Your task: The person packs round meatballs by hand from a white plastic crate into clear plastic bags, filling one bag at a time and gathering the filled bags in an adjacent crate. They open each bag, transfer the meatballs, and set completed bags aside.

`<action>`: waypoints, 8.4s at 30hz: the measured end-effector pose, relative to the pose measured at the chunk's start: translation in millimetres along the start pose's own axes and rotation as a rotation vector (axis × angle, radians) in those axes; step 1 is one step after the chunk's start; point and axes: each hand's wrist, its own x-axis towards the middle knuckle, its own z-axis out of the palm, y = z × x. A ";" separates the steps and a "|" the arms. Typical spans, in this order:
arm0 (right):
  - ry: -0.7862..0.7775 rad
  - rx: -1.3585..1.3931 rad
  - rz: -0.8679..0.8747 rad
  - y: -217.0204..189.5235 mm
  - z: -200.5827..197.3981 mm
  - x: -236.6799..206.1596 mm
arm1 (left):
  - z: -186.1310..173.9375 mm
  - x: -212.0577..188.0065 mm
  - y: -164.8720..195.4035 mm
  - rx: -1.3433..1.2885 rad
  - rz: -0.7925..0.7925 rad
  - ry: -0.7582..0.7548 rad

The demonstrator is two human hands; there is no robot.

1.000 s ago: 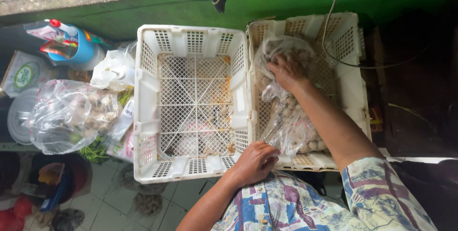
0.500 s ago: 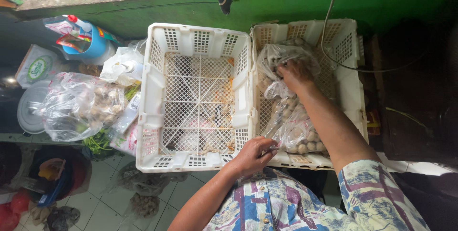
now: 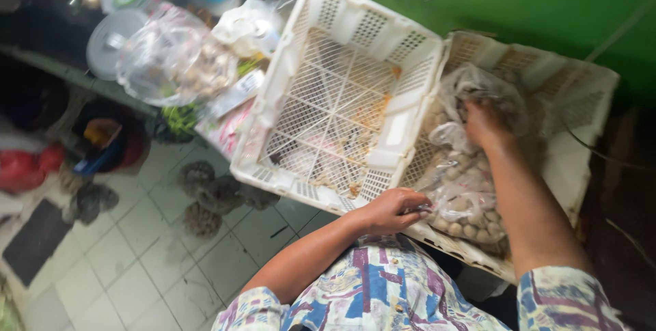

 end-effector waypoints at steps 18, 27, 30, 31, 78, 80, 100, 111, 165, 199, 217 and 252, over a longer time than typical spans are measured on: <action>-0.150 2.020 0.274 42.2 -18.4 -67.2 | 4.2 28.7 29.7 0.351 0.045 0.039; -0.113 0.690 -0.057 21.6 -12.1 -99.8 | 1.2 152.3 -18.1 0.377 -0.229 0.337; 0.163 0.674 0.018 22.1 -29.4 -62.7 | 6.8 163.5 -18.2 0.387 -0.421 0.180; 0.119 0.732 0.025 18.0 -32.7 -48.2 | 8.0 163.1 -16.3 0.403 -0.464 0.122; 0.199 1.905 0.116 -33.6 -186.8 -87.1 | 58.6 64.3 0.0 0.535 0.105 -0.410; 0.247 1.899 0.049 -42.1 -204.4 -108.3 | 61.3 59.6 -4.8 0.457 -0.090 -0.498; 0.028 1.670 0.436 -35.9 -147.6 -164.9 | -20.3 144.4 97.6 0.093 -0.011 0.321; 0.348 1.778 -0.003 -5.7 -192.9 -123.3 | -81.8 208.8 90.3 -0.696 0.231 0.530; -0.010 2.101 0.417 32.5 33.4 -74.6 | 13.6 87.1 -12.1 -1.469 0.065 0.296; 0.383 0.804 0.479 -74.4 4.6 -140.5 | 45.1 29.9 -47.2 -1.199 -0.191 0.259; 0.565 1.207 0.326 -161.0 44.6 -330.4 | 51.6 -18.4 0.2 -0.985 -0.195 0.169; 0.702 0.869 0.223 -70.4 17.2 -247.4 | 30.5 3.9 -2.7 -1.391 -0.240 0.201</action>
